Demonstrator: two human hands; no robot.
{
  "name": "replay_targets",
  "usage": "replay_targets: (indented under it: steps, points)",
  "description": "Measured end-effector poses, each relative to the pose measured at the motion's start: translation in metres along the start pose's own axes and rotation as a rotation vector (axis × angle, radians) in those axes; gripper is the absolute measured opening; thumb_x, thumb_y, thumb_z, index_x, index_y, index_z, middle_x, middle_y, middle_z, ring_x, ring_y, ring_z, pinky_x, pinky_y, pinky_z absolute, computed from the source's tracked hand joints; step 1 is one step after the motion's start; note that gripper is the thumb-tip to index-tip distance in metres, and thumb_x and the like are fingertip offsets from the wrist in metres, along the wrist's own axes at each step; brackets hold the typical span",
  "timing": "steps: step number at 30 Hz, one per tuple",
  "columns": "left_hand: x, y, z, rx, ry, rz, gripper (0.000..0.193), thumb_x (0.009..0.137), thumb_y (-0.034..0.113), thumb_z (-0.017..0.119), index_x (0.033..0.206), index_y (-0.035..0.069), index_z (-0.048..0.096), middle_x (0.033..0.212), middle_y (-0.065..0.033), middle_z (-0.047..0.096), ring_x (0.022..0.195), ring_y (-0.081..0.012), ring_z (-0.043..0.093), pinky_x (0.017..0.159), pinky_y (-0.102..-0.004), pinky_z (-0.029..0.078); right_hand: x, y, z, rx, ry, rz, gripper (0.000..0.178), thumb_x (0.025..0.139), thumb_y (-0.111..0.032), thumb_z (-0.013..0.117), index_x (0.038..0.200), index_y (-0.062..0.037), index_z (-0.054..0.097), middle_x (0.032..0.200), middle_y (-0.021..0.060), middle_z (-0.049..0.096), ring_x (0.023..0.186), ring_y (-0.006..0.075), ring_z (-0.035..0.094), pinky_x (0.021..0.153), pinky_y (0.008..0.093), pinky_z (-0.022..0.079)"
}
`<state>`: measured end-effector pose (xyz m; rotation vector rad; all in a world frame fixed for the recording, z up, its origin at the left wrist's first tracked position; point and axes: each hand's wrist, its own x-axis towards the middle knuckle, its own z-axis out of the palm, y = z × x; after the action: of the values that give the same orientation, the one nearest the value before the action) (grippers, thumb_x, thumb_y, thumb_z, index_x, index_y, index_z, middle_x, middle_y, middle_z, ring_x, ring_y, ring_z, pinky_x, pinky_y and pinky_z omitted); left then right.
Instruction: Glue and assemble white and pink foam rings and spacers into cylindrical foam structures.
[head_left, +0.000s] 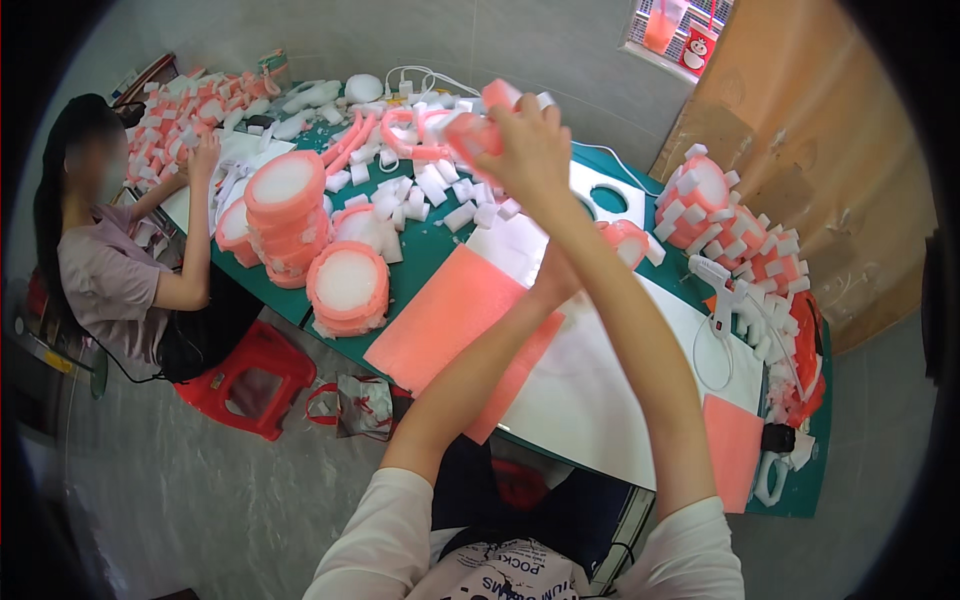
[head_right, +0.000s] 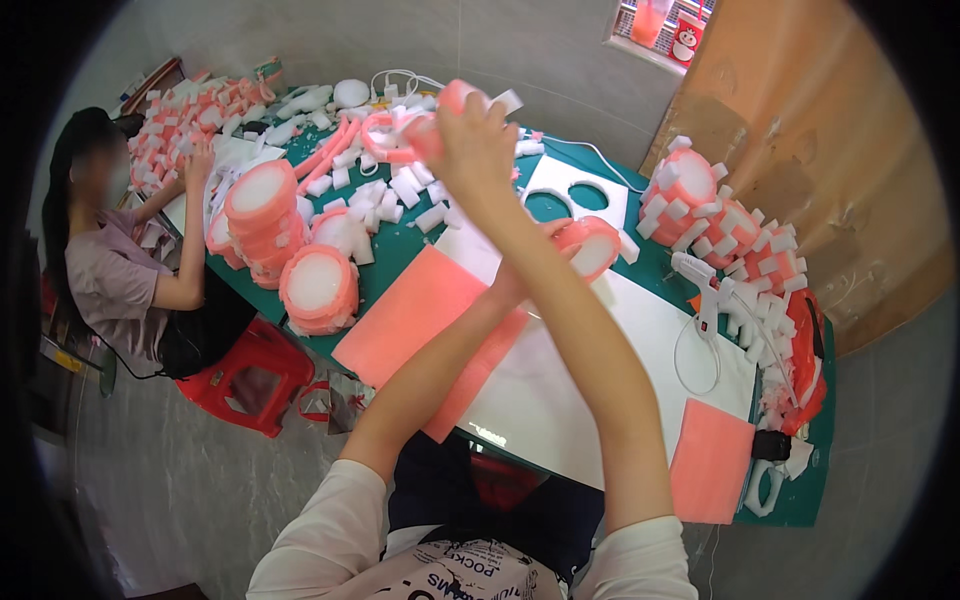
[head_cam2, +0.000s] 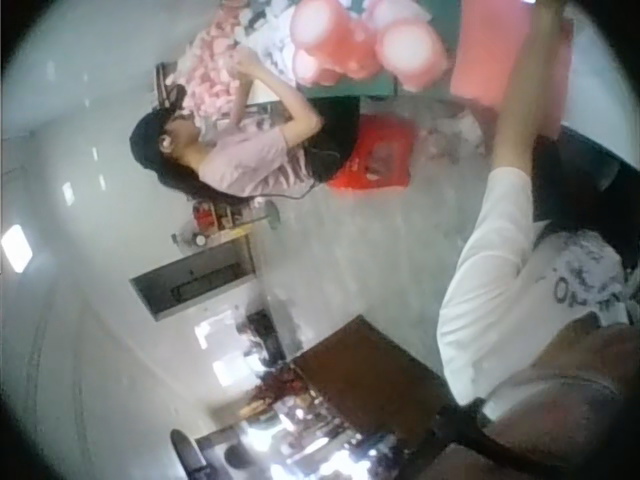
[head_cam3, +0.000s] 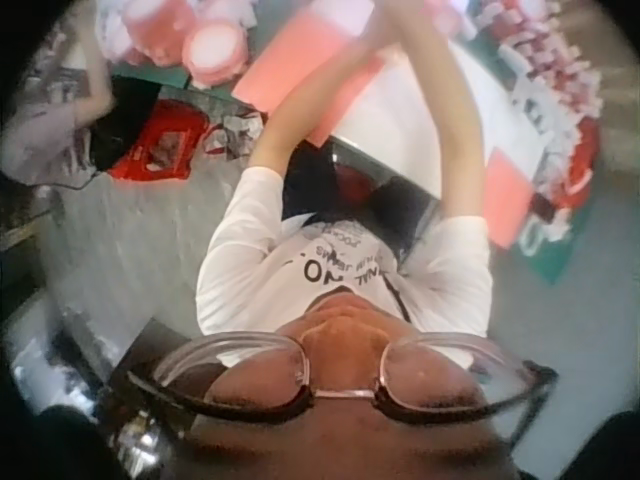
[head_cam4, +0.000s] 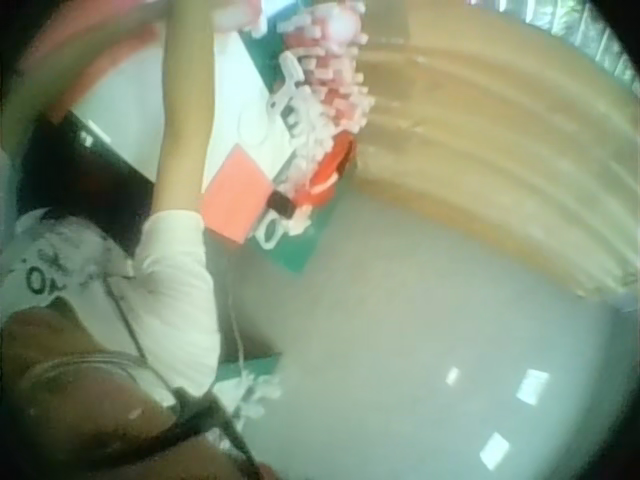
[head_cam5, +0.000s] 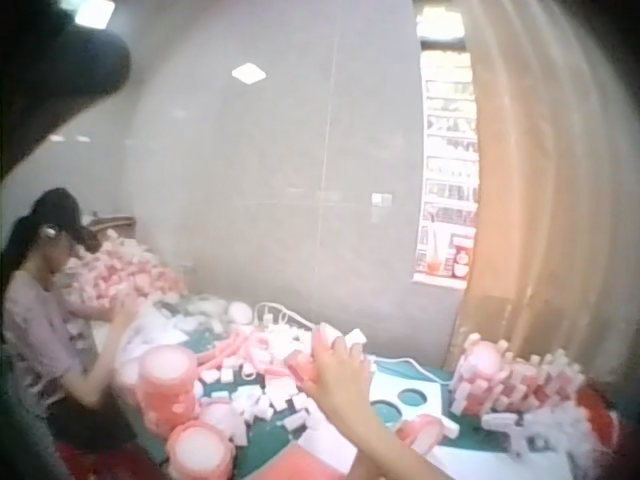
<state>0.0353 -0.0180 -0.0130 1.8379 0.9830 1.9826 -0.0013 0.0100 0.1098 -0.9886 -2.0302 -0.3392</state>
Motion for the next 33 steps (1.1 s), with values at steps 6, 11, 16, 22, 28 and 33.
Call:
replay_targets:
  steps: [6,11,16,22,28,33]
  points:
    - [0.009,0.014,-0.007,-0.146,-0.277,-0.339,0.024,0.072,0.015,0.064,0.094,0.005,0.06,0.08,-0.0112,0.062,0.075,-0.023,0.06,0.067,-0.03,0.046,-0.001,0.072,0.024,-0.531,-0.031,-0.131,0.039,0.058,-0.016,0.067,0.096,-0.0119,0.056,0.098,0.0088,0.048,0.09,0.0261,0.048,0.066,0.0383,0.041]
    - [-0.002,-0.009,-0.002,-0.377,-0.141,-0.252,0.039,0.073,0.02,0.066,0.107,0.004,0.056,0.093,-0.0115,0.062,0.081,-0.0192,0.059,0.071,-0.0299,0.045,-0.028,0.072,0.051,-0.601,-0.303,-0.013,0.022,0.068,-0.016,0.063,0.089,-0.0128,0.062,0.096,0.0038,0.051,0.095,0.0214,0.048,0.068,0.0382,0.041]
    - [-0.002,-0.003,0.001,0.112,-0.142,-0.02,0.041,0.073,0.019,0.066,0.109,0.003,0.055,0.095,-0.0117,0.06,0.081,-0.0222,0.058,0.072,-0.0304,0.045,-0.03,0.059,0.067,-0.373,-0.619,0.103,0.032,0.066,-0.015,0.062,0.097,-0.0131,0.06,0.102,0.0078,0.053,0.101,0.0253,0.05,0.073,0.0439,0.045]
    - [0.007,0.01,-0.011,0.127,-0.194,-0.089,0.035,0.073,0.017,0.066,0.103,0.0,0.058,0.087,-0.0153,0.062,0.075,-0.0232,0.06,0.065,-0.0294,0.047,-0.046,0.008,0.1,-0.211,-0.308,-0.307,0.01,0.07,-0.009,0.058,0.078,-0.0111,0.063,0.088,0.0049,0.059,0.085,0.0212,0.058,0.065,0.0351,0.046]
    - [0.006,0.002,-0.006,0.076,-0.217,-0.076,0.037,0.073,0.017,0.067,0.104,-0.001,0.058,0.087,-0.0163,0.062,0.074,-0.0242,0.061,0.063,-0.0298,0.047,-0.079,-0.007,0.138,-0.192,-0.494,-0.336,0.01,0.07,-0.013,0.059,0.079,-0.0103,0.061,0.082,0.0054,0.059,0.085,0.02,0.057,0.063,0.033,0.047]
    - [0.008,0.001,-0.003,0.071,-0.251,-0.033,0.039,0.072,0.018,0.068,0.104,-0.001,0.058,0.087,-0.0165,0.062,0.073,-0.0226,0.061,0.062,-0.0297,0.047,-0.066,-0.008,0.112,-0.053,-0.296,-0.297,0.022,0.065,-0.006,0.061,0.086,-0.0072,0.054,0.082,0.0101,0.054,0.08,0.025,0.057,0.064,0.0312,0.049]
